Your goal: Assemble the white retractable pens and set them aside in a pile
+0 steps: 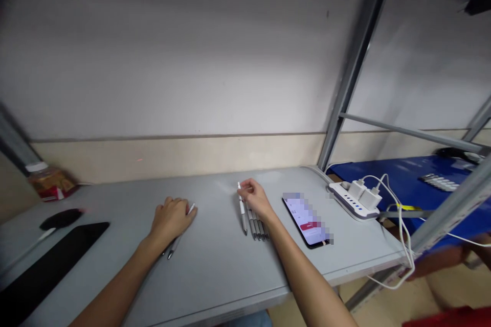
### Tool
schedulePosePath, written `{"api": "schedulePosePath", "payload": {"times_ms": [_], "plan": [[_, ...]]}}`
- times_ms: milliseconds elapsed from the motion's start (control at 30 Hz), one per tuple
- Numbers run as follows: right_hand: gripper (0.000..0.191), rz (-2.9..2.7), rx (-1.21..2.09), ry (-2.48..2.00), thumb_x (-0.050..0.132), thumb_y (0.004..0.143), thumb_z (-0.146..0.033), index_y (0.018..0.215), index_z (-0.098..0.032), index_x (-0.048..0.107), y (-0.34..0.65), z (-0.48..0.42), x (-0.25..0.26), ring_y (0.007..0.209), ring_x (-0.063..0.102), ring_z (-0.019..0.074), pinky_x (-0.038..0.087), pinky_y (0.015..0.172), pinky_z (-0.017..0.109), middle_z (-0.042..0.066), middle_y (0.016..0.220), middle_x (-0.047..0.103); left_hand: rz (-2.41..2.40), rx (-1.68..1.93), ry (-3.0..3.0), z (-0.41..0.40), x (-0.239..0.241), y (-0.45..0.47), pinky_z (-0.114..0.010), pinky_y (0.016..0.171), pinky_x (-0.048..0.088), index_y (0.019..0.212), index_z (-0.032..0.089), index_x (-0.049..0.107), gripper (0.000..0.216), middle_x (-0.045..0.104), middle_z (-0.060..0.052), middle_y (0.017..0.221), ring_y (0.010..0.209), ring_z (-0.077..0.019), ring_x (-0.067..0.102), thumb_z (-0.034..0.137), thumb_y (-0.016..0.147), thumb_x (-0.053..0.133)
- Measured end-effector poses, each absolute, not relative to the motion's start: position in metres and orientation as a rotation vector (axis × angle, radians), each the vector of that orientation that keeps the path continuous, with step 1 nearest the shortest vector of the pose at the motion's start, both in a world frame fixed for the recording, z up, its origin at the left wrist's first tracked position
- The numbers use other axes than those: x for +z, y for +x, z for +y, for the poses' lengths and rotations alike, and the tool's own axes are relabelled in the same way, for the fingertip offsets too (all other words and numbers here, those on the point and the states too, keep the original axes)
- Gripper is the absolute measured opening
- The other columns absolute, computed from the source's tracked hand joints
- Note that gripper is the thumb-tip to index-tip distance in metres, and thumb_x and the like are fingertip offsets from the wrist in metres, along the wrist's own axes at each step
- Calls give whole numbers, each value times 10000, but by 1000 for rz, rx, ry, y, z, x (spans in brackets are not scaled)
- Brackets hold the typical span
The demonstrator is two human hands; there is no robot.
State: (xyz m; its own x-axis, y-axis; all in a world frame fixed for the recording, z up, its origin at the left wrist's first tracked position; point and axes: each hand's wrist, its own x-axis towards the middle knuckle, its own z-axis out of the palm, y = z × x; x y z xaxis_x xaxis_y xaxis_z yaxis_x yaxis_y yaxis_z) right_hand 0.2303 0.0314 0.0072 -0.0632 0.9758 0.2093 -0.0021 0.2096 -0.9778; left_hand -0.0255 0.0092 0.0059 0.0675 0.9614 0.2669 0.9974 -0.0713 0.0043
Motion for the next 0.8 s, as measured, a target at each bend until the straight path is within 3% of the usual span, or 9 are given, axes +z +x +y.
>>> {"api": "schedulePosePath", "payload": {"times_ms": [200, 333, 500, 633, 800], "plan": [[145, -1718, 446, -1471, 671, 719, -277, 841, -201, 646, 228, 36, -5, 1005, 479, 231, 315, 868, 356, 52, 978, 575, -1951, -353, -2202, 8, 8, -21, -451, 780, 390, 700, 177, 628, 381, 680, -143, 846, 977, -333, 536, 413, 877, 386], [179, -1809, 385, -1628, 698, 715, -282, 874, -207, 665, 226, 32, -7, 1029, 461, 244, 268, 858, 362, 66, 1041, 579, -1979, -345, -2206, 6, 13, -16, -383, 749, 390, 717, 184, 617, 377, 664, -110, 740, 866, -280, 589, 423, 888, 381], [269, -1857, 309, -1609, 751, 694, -316, 939, -235, 676, 228, 32, -9, 1089, 438, 260, 249, 877, 371, 77, 1141, 555, -2045, -440, -2245, 5, 13, -15, -284, 579, 325, 832, 197, 564, 364, 632, -54, 681, 606, -193, 578, 447, 926, 316], [262, -1849, 304, -1616, 714, 737, -327, 982, -240, 680, 229, 32, -8, 1113, 434, 265, 249, 889, 383, 83, 1165, 554, -2075, -577, -2289, 7, 10, -15, -255, 541, 274, 912, 213, 510, 317, 617, -26, 680, 589, -175, 568, 448, 942, 300], [223, -1879, 331, -1646, 674, 766, -322, 970, -237, 702, 230, 31, -6, 1112, 437, 277, 244, 881, 391, 90, 1149, 579, -2025, -861, -2426, 9, 6, -12, -239, 608, 346, 924, 224, 489, 248, 594, 14, 672, 622, -149, 569, 409, 940, 324]]}}
